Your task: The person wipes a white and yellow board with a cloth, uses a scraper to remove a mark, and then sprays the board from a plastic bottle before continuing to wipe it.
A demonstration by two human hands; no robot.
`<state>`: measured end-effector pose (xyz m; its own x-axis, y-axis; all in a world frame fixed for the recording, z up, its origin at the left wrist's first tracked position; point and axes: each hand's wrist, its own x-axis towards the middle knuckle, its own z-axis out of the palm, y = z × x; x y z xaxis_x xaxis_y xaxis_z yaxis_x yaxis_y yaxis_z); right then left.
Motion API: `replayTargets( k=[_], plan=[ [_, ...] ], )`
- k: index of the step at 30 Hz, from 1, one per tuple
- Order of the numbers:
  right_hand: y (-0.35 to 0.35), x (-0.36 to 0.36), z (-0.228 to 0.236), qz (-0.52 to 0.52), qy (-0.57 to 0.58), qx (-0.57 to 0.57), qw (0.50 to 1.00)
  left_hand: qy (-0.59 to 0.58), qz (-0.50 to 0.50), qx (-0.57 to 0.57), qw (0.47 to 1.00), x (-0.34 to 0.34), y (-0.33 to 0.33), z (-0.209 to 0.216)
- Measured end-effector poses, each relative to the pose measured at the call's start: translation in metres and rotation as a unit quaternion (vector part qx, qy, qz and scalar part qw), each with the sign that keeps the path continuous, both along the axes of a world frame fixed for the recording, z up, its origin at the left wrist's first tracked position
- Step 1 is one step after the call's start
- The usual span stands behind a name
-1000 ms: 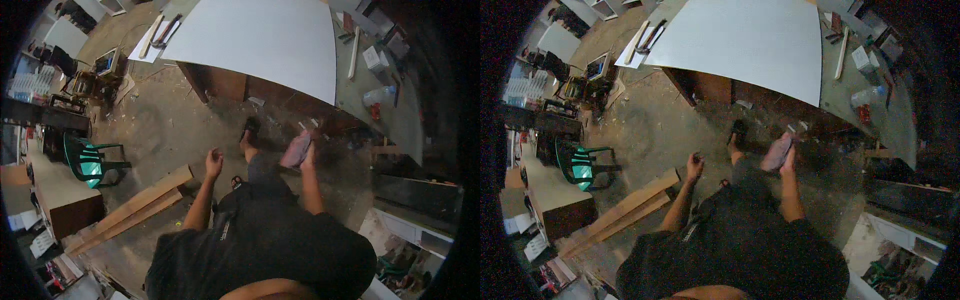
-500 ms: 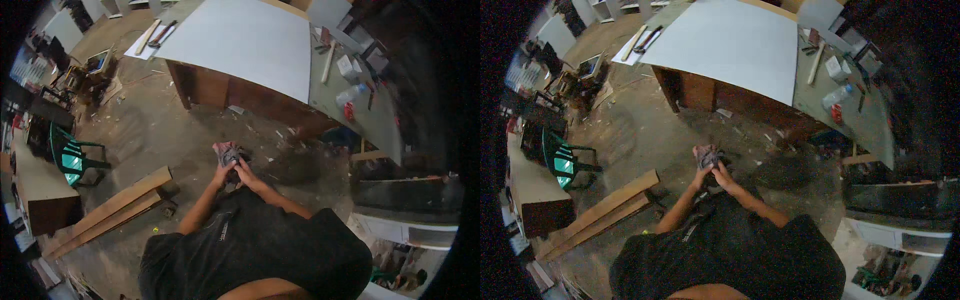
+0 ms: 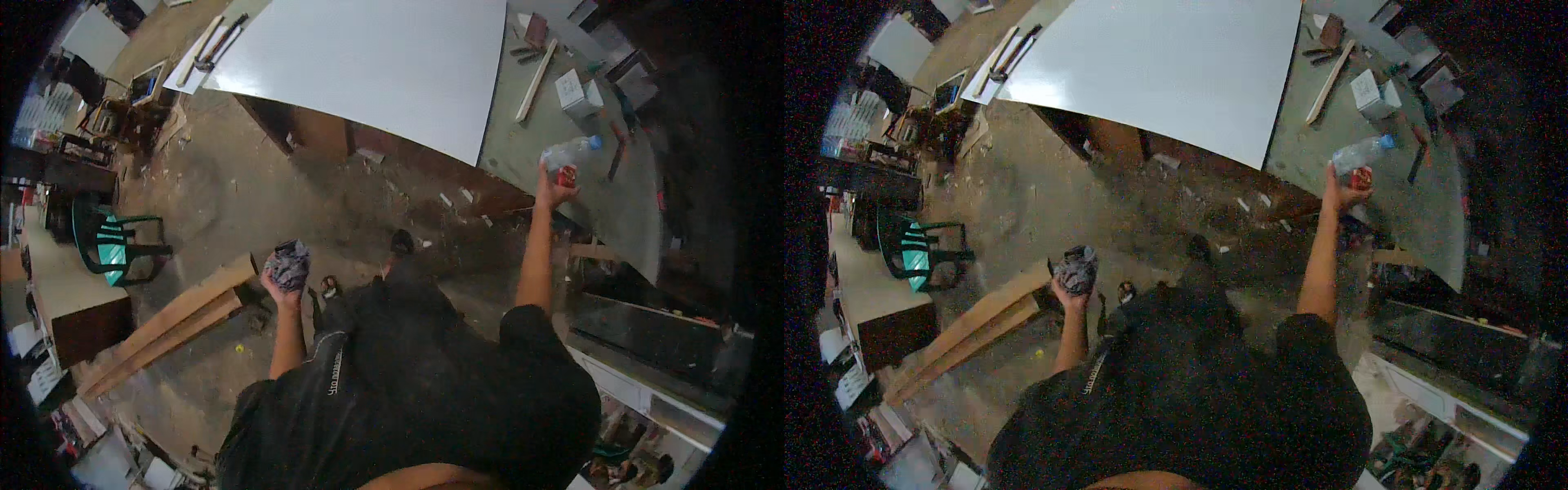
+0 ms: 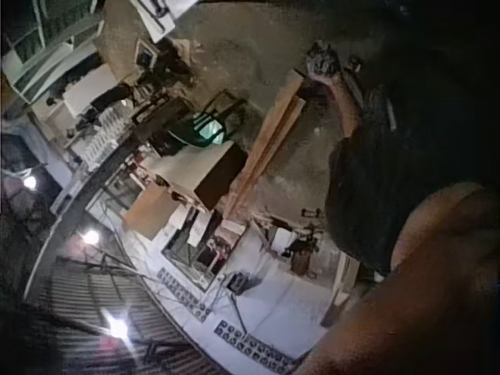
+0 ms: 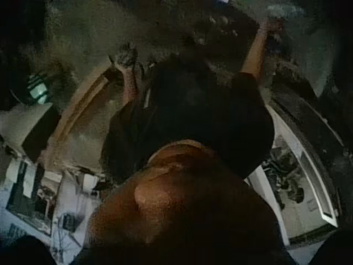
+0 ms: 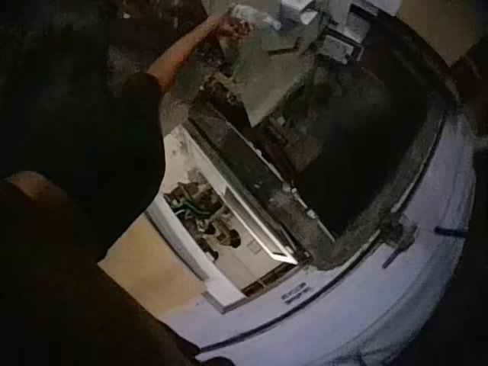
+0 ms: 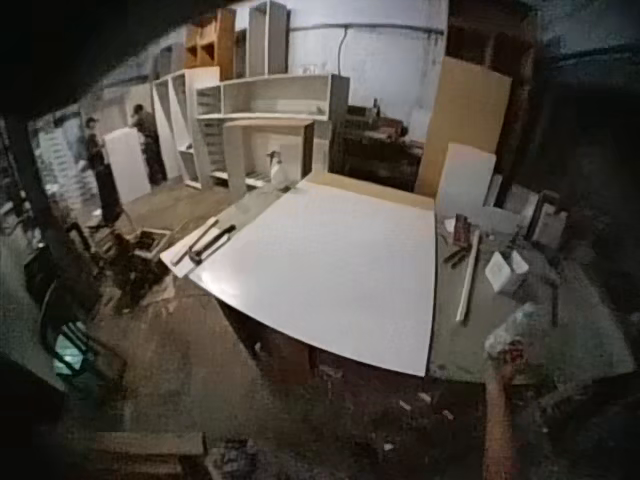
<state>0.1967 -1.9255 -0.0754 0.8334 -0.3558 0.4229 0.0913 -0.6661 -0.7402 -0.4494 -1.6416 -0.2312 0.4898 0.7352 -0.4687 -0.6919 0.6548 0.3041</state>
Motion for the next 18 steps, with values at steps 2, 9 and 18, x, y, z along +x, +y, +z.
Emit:
replayTargets(
  k=[2, 9, 18],
  plan=[
    [-0.004, 0.024, -0.009, 0.053, 0.006, 0.005, 0.999, 0.058, 0.039, -0.065, 0.995, -0.011, -0.02, 0.006],
    [0.008, 0.079, -0.021, 0.19, -0.016, -0.008, 0.982, 0.085, 0.037, -0.06, 0.994, -0.075, -0.129, -0.016],
    [0.091, 0.058, -0.014, 0.335, 0.03, 0.088, 0.938, 0.357, 0.158, -0.239, 0.889, -0.023, -0.16, -0.014]
  ],
)
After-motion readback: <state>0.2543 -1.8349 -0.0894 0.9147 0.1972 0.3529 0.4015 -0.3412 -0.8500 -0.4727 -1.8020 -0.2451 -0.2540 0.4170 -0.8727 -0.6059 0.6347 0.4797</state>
